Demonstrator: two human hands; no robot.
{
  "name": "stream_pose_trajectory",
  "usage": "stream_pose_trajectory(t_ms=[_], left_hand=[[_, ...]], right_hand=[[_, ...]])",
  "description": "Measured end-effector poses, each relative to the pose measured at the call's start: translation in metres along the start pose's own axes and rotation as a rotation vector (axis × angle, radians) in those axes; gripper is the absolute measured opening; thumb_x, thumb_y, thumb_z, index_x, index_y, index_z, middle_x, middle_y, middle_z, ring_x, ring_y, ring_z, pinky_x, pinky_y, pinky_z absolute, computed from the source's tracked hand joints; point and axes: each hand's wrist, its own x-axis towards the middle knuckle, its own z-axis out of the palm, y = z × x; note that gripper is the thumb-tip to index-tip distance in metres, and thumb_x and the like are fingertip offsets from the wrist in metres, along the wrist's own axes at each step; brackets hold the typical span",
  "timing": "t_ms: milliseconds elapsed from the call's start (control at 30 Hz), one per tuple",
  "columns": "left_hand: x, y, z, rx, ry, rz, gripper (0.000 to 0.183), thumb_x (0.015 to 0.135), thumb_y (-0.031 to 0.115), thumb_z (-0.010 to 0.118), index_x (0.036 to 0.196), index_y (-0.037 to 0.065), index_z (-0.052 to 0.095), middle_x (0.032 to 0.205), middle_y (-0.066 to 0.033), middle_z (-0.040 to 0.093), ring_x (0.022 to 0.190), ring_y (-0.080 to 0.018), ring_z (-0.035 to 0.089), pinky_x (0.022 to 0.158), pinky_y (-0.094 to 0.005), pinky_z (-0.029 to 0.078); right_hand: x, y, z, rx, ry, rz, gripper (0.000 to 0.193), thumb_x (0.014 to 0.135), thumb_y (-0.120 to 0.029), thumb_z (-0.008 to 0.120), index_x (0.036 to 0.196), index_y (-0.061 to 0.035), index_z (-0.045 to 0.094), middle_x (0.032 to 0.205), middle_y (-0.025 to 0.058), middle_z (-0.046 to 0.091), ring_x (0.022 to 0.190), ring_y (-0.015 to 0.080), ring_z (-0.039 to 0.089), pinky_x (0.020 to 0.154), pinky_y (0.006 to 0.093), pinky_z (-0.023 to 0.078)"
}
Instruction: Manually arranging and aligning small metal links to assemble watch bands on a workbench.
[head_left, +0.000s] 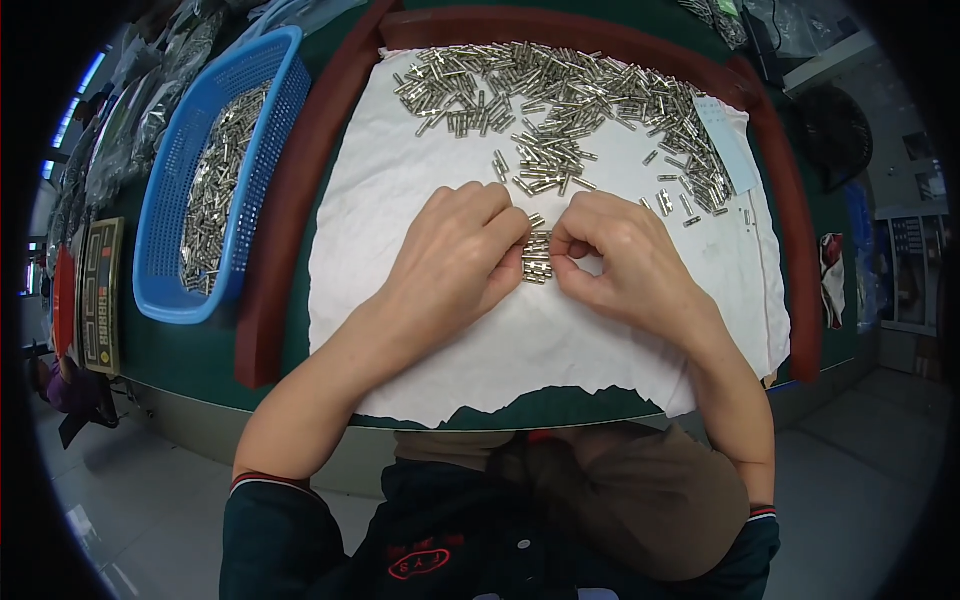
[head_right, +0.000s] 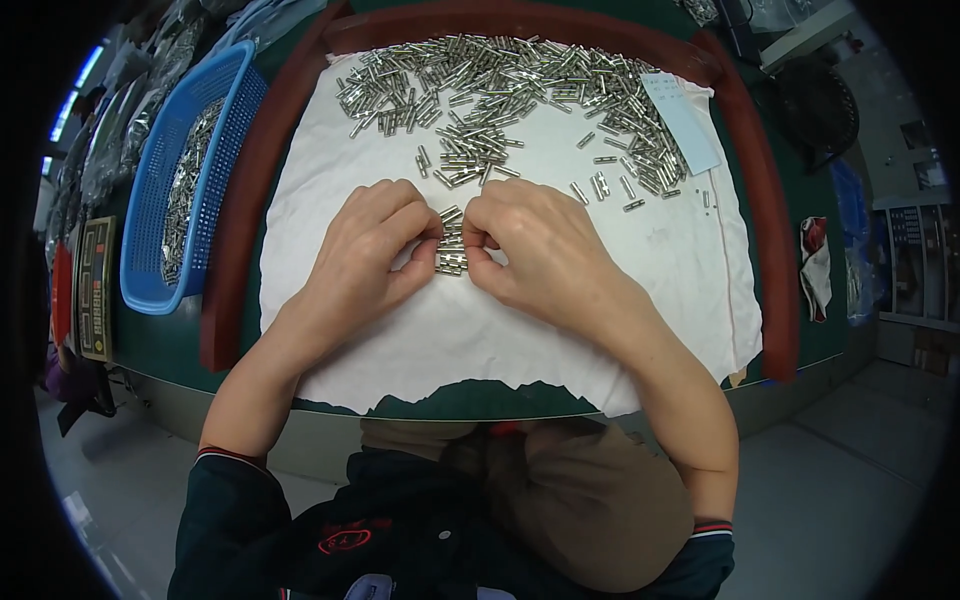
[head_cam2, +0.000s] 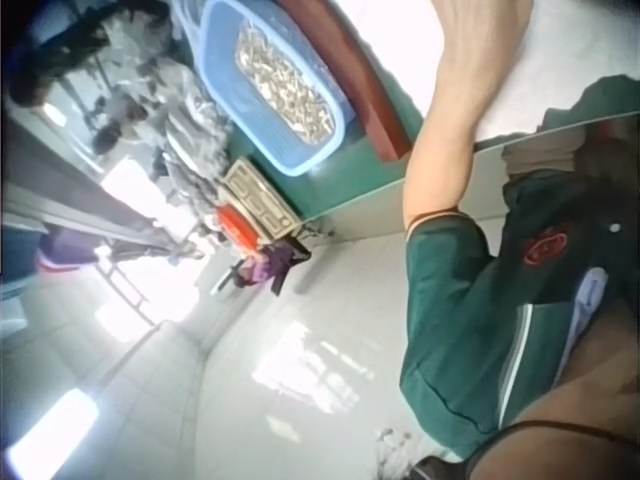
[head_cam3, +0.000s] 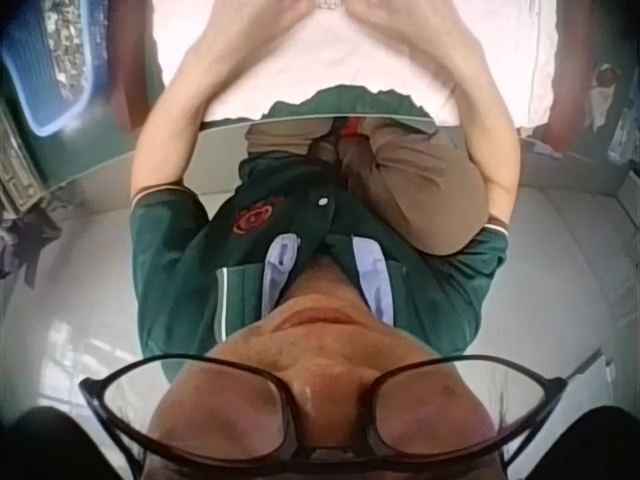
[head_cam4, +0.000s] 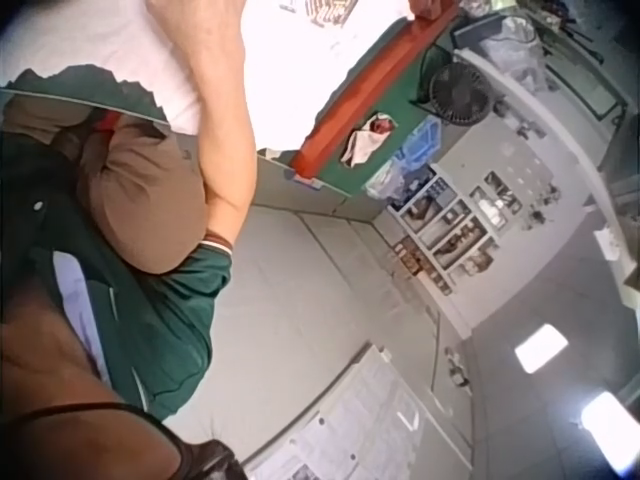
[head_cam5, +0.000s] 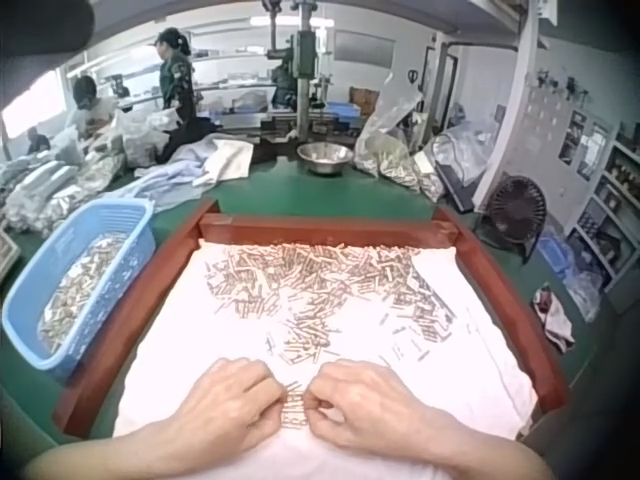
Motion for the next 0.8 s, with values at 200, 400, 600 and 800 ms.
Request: stream_pose_trajectory(t_ms=[200,400,600,800], left_hand=[[0.0,-0.005,-0.002,0.023,0.049,-0.09,0.014,0.072,-0.003,0.065,0.085,0.0,0.061,0.082,-0.0097,0.056,0.079,-0.0272,0.057,0.069,-0.038,0.045],[0.001,-0.007,0.006,-0.05,0.048,-0.062,0.02,0.073,-0.005,0.063,0.093,-0.001,0.064,0.089,-0.0118,0.057,0.083,-0.0289,0.058,0.071,-0.0377,0.048],[0.002,-0.004,0.009,-0.084,0.012,-0.01,0.023,0.072,-0.007,0.061,0.094,-0.001,0.064,0.089,-0.0113,0.057,0.083,-0.029,0.056,0.073,-0.0387,0.046],[-0.004,0.003,0.008,-0.103,-0.021,0.004,0.024,0.07,-0.008,0.06,0.091,0.002,0.063,0.088,-0.0102,0.055,0.081,-0.0281,0.055,0.072,-0.0381,0.043]], right_hand=[[0.002,0.004,0.001,-0.007,0.123,0.028,0.005,0.074,-0.001,0.065,0.078,0.0001,0.062,0.075,0.0096,0.06,0.072,0.0256,0.061,0.065,0.0357,0.049],[0.004,0.005,0.007,-0.055,0.158,-0.001,0.004,0.076,-0.003,0.065,0.079,-0.0007,0.063,0.077,0.0096,0.061,0.076,0.028,0.062,0.068,0.039,0.049],[0.003,0.003,0.007,0.013,0.135,0.054,0.007,0.075,-0.005,0.066,0.078,-0.0016,0.061,0.076,0.0093,0.061,0.076,0.0273,0.062,0.068,0.0389,0.048],[0.001,0.002,0.006,0.028,0.081,0.038,0.009,0.072,-0.006,0.066,0.078,-0.0022,0.06,0.077,0.0088,0.06,0.077,0.027,0.061,0.068,0.0391,0.047]])
